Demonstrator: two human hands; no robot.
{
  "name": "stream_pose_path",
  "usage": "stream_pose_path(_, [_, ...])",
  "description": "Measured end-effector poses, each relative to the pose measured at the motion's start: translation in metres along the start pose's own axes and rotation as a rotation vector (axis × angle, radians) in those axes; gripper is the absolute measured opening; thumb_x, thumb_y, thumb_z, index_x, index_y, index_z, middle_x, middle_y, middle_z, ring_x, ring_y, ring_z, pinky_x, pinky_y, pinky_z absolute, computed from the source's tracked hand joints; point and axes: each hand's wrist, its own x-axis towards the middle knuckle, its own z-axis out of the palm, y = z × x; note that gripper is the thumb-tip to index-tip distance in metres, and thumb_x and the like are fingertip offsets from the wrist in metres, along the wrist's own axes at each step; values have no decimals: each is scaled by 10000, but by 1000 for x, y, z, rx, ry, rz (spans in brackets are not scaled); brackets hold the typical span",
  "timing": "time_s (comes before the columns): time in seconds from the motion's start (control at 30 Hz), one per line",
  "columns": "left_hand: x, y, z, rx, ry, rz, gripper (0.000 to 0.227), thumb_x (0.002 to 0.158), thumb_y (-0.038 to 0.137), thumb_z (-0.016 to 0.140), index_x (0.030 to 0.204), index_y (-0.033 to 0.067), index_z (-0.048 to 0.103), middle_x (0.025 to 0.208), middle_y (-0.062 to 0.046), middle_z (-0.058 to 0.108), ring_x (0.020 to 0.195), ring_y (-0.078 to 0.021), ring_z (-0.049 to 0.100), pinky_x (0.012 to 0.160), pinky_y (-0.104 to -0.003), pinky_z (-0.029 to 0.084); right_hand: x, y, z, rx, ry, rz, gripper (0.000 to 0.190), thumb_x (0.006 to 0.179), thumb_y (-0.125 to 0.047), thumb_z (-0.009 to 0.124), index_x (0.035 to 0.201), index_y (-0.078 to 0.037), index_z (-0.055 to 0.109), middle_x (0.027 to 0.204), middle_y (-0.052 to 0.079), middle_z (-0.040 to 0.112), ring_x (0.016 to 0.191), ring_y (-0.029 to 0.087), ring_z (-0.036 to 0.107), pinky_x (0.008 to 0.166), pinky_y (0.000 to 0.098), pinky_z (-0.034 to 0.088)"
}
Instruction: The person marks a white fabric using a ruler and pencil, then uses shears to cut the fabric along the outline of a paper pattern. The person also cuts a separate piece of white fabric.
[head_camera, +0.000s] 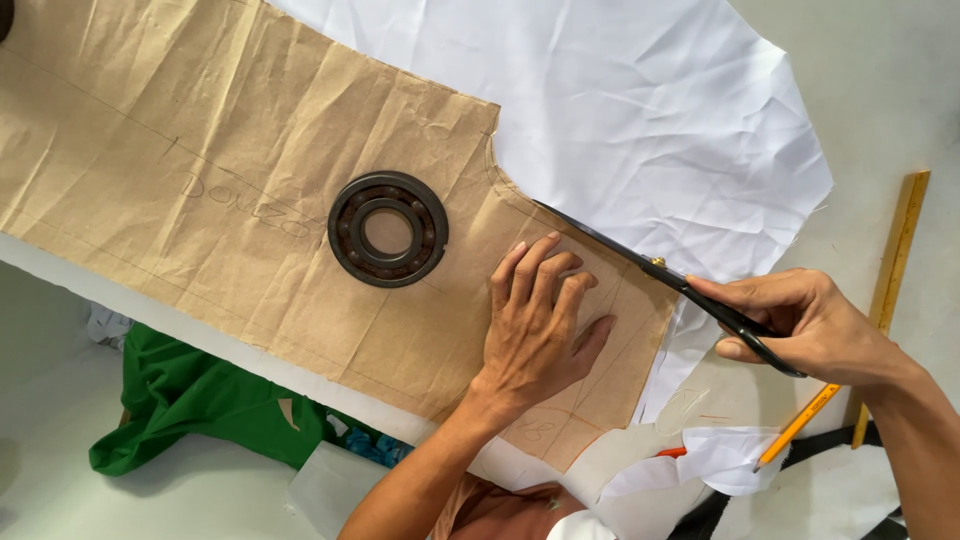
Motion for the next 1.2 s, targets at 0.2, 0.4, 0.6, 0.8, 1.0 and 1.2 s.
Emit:
stream_pose_path(0.2, [-1,0,0,2,0,-3,370,860,276,766,1102,70,575,1183,-113,564,1324,-354,529,1155,-512,361,0,-11,6,-7,-2,20,760,664,-7,875,1397,-80,688,704,-69,375,594,142,195,491,290,179])
stream_pose_path(0.4, [1,6,-4,90,-110,-10,541,757,348,866,1134,42,627,1236,-136,567,1368,-367,494,1198,-533,346,-2,-12,8,-31,26,45,737,673,-17,878,1388,-85,713,780,-61,494,612,153,235,500,288,222])
stream_pose_path(0.6, [25,5,-33,-23,-297,51,317,935,185,700,1218,47,662,1304,-192,647,1265,-333,601,1204,-549,359,-3,-20,13,9,58,127,720,686,34,871,1382,-99,741,737,-50,403,622,164,218,535,300,210])
stream_pose_path(0.8, [51,-67,-66,239,85,177,138,946,196,799,1036,100,755,1167,-64,743,1167,-239,625,1160,-514,301,0,-14,12,38,45,110,681,692,14,869,1356,-93,758,655,-44,333,576,149,212,499,288,191])
stream_pose_path(1.0, [62,-86,-84,334,-6,237,160,919,259,862,997,139,791,1238,-39,727,1265,-310,604,1153,-563,324,0,0,8,53,50,89,680,686,16,871,1349,-87,760,646,-44,338,570,142,218,502,286,176])
stream_pose_path(1.2, [65,-89,-82,205,40,236,128,934,258,850,978,151,794,1246,-46,717,1254,-314,590,1120,-542,344,4,10,9,89,41,52,699,676,29,887,1356,-52,750,986,-107,611,593,107,288,472,246,235])
